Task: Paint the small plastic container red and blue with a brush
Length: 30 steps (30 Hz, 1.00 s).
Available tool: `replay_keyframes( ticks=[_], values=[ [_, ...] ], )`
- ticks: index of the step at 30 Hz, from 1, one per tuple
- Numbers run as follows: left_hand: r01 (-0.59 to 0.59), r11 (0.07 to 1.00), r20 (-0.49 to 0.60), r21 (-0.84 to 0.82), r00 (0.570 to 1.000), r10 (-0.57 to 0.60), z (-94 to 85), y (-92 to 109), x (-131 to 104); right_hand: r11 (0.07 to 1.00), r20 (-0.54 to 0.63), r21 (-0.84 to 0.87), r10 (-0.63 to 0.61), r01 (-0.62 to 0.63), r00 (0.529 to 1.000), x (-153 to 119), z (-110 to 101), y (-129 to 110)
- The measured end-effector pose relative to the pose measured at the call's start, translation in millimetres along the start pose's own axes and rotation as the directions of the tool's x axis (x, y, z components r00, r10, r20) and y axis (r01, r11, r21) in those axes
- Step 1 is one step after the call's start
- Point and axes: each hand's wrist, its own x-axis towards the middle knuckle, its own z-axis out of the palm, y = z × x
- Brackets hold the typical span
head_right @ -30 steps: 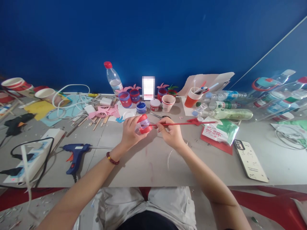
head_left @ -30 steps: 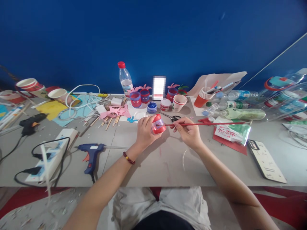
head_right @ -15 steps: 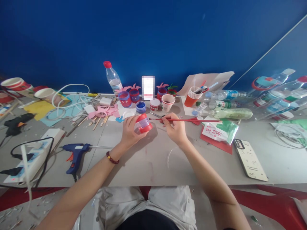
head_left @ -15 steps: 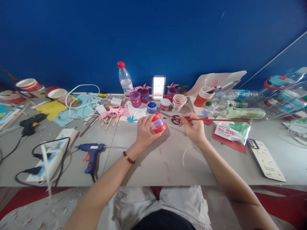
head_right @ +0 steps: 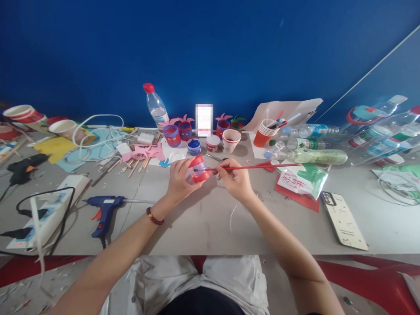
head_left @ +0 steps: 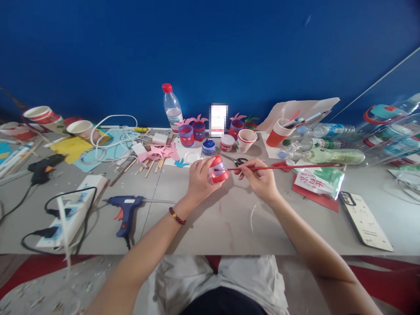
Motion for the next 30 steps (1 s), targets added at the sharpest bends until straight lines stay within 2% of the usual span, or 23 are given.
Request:
replay_keyframes(
  ticks=[5,10,21,30],
  values=[
    [-0.021,0.999,-0.004,-0.028,1.0,0.021,-0.5,-1.5,-1.4,1.0,-0.028,-0.029,-0.011,0.01,1.0,2.9,-1.6,-3.8],
    [0.036,0.999,0.059,-0.036,0.998,-0.034,-2.3,-3.9,-1.7,0.999,-0.08,-0.005,0.05,-0.051,0.996,8.8,-8.9,-0.2],
    [-0.004,1.0,0.019,-0.014,1.0,0.004,-4.4,-3.4,0.5,0.995,-0.173,0.031,0.102,-0.098,0.98,13.5,-19.4,6.0],
    [-0.023,0.999,-0.019,0.022,1.0,0.024,-0.6,-0.4,0.0,0.997,-0.033,0.069,0.035,-0.033,0.999,0.6,-0.2,1.2]
  ],
)
